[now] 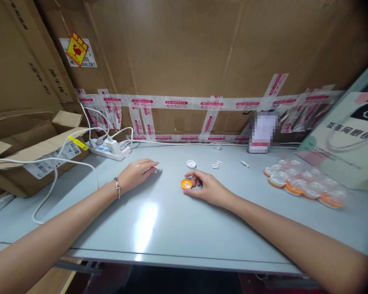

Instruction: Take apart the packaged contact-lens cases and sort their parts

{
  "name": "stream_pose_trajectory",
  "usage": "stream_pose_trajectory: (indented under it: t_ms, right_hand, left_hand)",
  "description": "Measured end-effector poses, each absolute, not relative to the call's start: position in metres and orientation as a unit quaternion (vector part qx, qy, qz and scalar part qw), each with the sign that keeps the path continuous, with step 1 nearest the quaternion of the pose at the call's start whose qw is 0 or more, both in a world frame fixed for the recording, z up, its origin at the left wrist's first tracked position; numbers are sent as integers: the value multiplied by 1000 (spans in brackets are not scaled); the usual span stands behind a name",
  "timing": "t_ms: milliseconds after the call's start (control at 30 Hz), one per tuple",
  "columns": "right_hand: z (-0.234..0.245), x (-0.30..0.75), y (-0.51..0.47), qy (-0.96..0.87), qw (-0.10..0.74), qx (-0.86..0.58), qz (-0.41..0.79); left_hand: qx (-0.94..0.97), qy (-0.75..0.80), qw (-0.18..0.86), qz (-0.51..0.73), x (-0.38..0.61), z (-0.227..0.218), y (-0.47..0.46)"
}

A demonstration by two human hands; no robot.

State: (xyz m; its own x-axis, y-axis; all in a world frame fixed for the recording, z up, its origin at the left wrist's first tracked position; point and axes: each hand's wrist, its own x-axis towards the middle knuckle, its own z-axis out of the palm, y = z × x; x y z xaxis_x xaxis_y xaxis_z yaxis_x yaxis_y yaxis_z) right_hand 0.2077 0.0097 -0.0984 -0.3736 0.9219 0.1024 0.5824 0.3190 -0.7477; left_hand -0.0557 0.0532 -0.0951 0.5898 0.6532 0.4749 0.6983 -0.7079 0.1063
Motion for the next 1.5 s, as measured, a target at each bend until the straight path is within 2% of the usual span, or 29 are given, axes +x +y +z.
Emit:
stream_pose_trajectory:
  t_ms: [67, 200, 433, 733, 1000, 1500]
  right_hand:
    - [-96, 209, 10, -777, 264, -479, 312]
    - [-96, 213, 12, -806, 254, -436, 308]
    - [-97, 214, 15, -800, 251, -448, 311]
    - [-98, 215, 17, -811, 252, -431, 306]
    - [-103, 211, 16, -802, 265, -448, 292]
    - [-103, 205, 12, -793, 274, -468, 276]
  left_hand:
    - [-889, -368, 23, -271, -44, -88, 44]
    - [-930, -309, -50, -195, -9, -78, 24]
    - [-891, -356, -193, -206, 19, -84, 24]
    - [-851, -381, -262, -250, 18, -83, 21]
    - [-836, -435, -253, -222, 24, -87, 26]
    - [-858, -504, -66, -74, 42, -67, 13]
